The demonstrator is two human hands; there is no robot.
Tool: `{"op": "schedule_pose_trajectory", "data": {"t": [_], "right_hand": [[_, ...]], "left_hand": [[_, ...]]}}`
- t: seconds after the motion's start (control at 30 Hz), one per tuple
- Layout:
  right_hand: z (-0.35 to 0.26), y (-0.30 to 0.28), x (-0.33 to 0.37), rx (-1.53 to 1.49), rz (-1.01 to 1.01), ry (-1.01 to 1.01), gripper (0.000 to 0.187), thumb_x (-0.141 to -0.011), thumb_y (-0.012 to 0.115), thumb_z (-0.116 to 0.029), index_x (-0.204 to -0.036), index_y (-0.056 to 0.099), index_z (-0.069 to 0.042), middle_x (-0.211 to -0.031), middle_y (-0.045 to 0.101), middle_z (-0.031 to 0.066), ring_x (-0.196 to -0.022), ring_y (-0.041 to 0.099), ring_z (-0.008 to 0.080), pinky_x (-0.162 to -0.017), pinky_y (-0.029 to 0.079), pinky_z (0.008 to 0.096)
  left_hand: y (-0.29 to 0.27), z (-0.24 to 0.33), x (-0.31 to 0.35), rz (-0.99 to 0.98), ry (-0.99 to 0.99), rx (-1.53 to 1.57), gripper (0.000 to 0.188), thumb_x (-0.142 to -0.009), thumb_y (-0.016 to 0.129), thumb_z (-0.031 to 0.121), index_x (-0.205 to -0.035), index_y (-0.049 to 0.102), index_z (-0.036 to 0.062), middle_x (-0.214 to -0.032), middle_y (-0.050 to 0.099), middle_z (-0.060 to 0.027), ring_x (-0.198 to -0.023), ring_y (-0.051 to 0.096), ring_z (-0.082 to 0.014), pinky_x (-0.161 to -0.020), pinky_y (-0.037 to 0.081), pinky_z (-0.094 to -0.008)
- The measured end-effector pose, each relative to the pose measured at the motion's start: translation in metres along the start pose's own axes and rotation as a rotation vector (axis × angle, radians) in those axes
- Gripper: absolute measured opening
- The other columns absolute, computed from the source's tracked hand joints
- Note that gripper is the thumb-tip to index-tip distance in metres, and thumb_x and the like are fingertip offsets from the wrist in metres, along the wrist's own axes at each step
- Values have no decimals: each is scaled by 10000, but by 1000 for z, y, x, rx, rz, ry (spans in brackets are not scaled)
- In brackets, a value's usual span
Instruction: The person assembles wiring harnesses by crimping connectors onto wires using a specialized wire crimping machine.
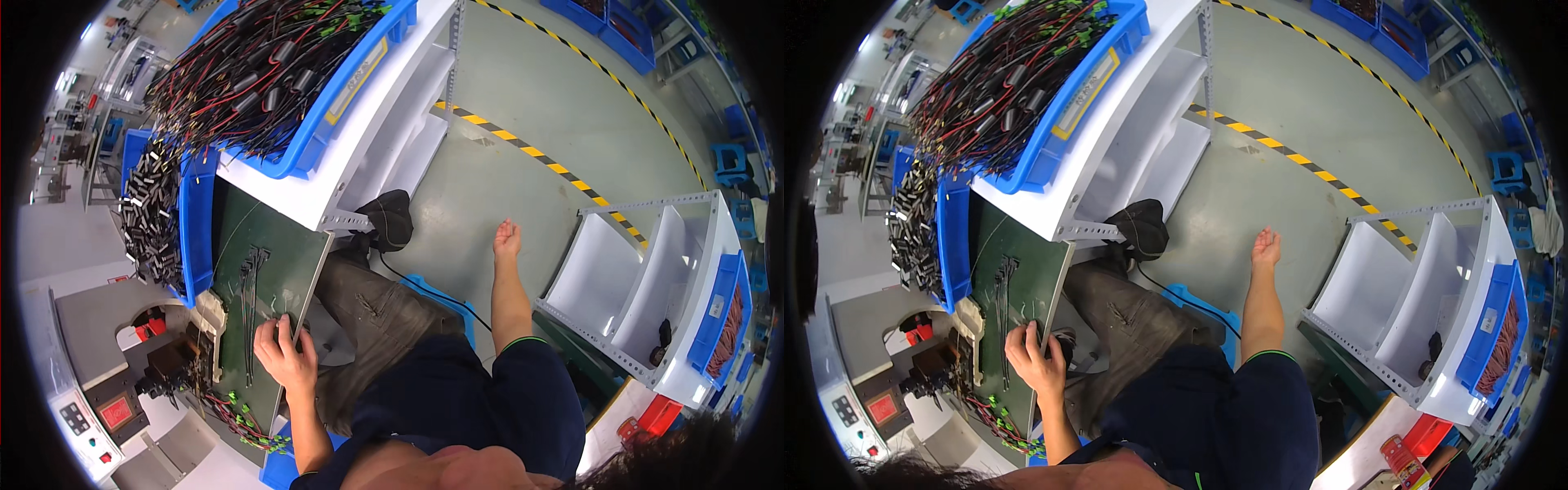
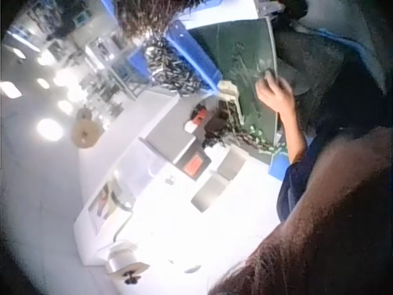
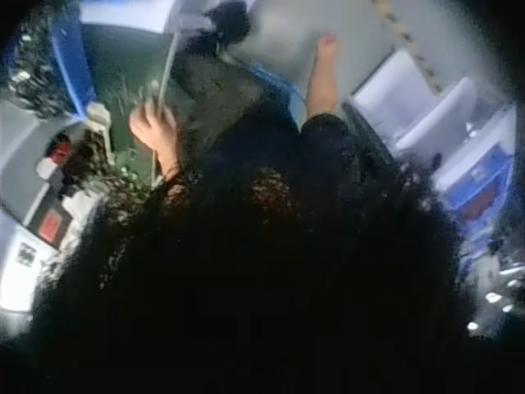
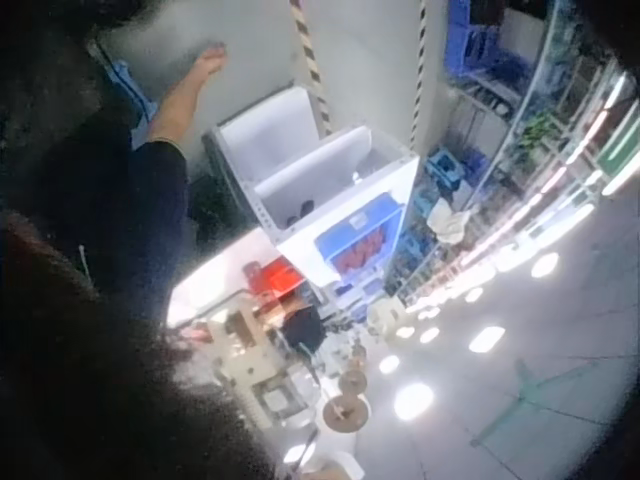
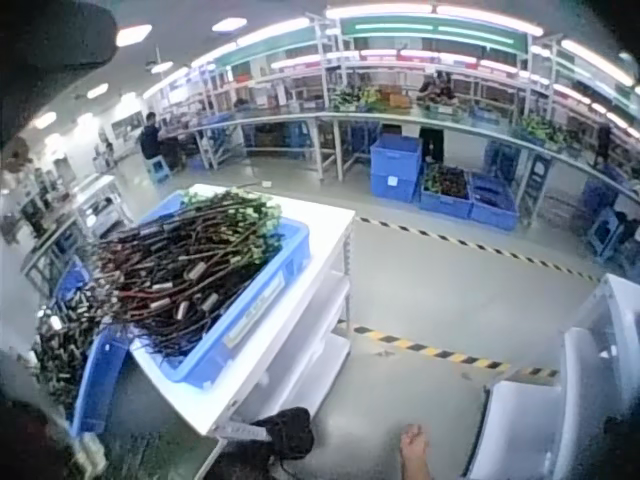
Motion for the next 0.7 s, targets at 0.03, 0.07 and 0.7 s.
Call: {"op": "schedule_pose_trajectory", "data": {"t": [0.03, 0.07, 0.7], "right_hand": [[1, -2, 1, 34, 129, -1, 283, -1098, 512, -208, -1209, 545, 51, -1003, 711, 166, -953, 734, 296, -786, 638, 378], [3, -7, 5, 109, 165, 87, 343, -1101, 507, -228, -1290, 488, 57, -1082, 698, 198, -1004, 728, 326, -829, 640, 398], [114, -21, 171, 1665, -907, 25, 323, -1054, 531, -137, -1373, 577, -109, -1078, 711, 63, -899, 690, 145, -687, 552, 297]], "left_hand": [[-1, 0, 0, -1, -4, 6, 494, -790, 763, 41, -1269, 642, 44, -1213, 598, -177, -1120, 591, -400, -952, 488, -522], [-1, 1, 0, -2, -13, 12, 500, -790, 764, 40, -1275, 644, 47, -1216, 598, -176, -1126, 592, -399, -956, 487, -519], [-36, 28, 54, 113, -96, 262, 431, -717, 786, -20, -1134, 717, 66, -1152, 652, -157, -1067, 660, -352, -881, 509, -480]]}}
Point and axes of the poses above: each hand's wrist, its own x-axis away from the middle knuckle, its own y-axis out of the palm, z = x × y, the point moved 1 cm from there along -x, towards the middle knuckle
